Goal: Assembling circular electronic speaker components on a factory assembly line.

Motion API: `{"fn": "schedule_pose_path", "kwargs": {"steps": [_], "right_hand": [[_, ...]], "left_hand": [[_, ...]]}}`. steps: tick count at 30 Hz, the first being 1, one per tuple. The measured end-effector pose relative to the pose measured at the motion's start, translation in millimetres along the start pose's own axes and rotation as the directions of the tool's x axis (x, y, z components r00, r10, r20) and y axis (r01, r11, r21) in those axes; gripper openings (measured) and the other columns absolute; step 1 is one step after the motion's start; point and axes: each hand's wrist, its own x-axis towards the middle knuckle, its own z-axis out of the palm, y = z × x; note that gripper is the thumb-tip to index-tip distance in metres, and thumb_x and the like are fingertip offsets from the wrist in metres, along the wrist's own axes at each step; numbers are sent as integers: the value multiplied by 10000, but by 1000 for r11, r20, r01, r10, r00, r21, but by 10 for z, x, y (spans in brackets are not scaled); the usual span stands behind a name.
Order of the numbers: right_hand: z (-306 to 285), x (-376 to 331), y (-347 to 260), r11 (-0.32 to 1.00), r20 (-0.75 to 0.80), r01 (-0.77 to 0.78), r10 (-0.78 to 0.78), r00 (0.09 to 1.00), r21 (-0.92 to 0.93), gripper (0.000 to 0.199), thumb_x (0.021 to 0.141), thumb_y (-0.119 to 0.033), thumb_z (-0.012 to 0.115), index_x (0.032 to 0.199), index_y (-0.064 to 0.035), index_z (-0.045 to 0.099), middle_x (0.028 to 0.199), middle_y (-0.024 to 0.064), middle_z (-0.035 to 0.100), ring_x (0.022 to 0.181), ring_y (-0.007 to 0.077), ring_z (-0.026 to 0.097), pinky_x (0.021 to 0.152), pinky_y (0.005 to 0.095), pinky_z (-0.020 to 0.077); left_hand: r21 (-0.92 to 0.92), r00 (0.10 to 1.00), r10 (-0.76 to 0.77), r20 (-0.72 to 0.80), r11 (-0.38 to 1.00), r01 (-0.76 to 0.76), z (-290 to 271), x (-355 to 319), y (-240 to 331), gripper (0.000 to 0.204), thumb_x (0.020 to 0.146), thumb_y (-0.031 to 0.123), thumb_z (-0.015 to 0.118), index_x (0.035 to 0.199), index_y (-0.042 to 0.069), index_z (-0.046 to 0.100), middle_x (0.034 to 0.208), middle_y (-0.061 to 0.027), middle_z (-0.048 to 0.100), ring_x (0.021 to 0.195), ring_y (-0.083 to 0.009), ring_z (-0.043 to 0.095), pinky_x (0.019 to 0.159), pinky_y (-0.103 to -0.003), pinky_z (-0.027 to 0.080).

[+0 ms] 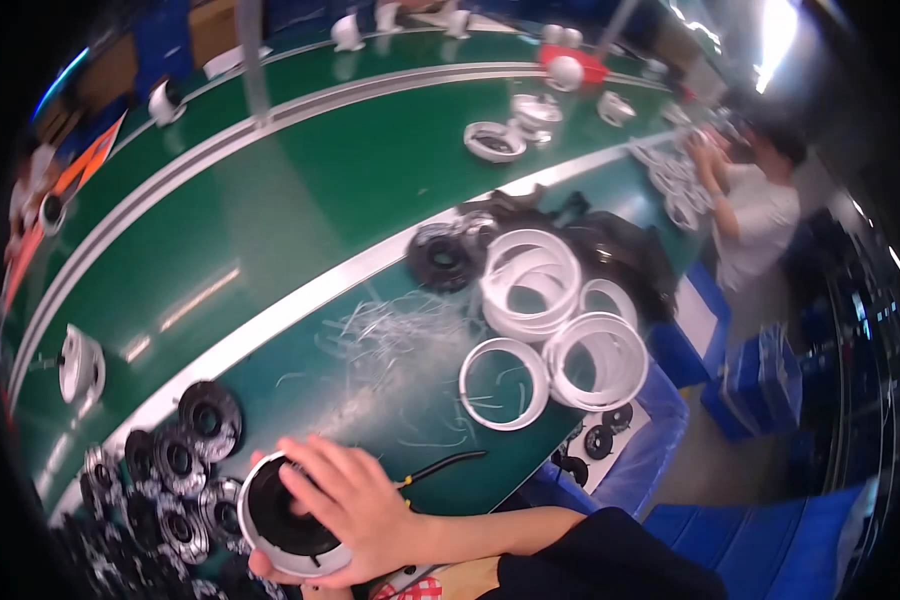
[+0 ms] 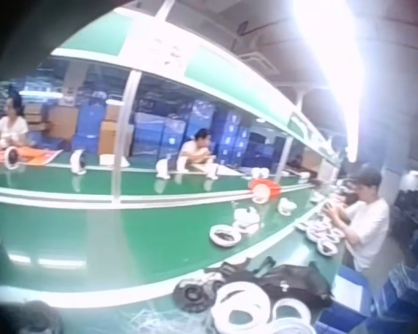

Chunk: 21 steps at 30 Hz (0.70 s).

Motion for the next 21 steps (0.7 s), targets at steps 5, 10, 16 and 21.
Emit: {"fn": "schedule_pose_path", "kwargs": {"steps": [5,10,16,21], "right_hand": [[-57,-138,52,981,19,12,-16,1000,195,1183,461,-444,759,1360,38,161,1416,247,123,1278,424,188,1003,519,198],[-566,-169,147,956,-12,106,-107,994,272,742,643,-328,737,1218,24,427,1258,247,411,1143,393,416,911,492,357],[-874,-693,748,994,-11,-65,64,998,-86,443,694,-210,670,1071,-16,543,1132,112,498,1059,289,466,854,388,418],[-1156,-875,880,911,37,-161,189,981,-380,395,673,-174,682,1020,-26,565,1072,91,532,1047,266,475,853,370,421]], "left_hand": [[377,986,-135,-93,912,160,163,-18,406,593,799,380,452,1261,13,400,1267,-133,451,1136,-267,465,954,-394,382],[481,807,-120,-579,749,456,289,125,883,491,834,293,403,1221,-4,458,1204,-171,498,1133,-306,451,953,-420,376],[696,968,-184,-173,673,252,-425,1509,1377,527,855,389,425,1248,37,417,1252,-96,477,1132,-251,479,953,-403,392],[622,941,-302,-155,710,330,-509,2825,591,399,887,337,389,1170,68,470,1155,-90,544,1065,-237,522,936,-403,401]]}}
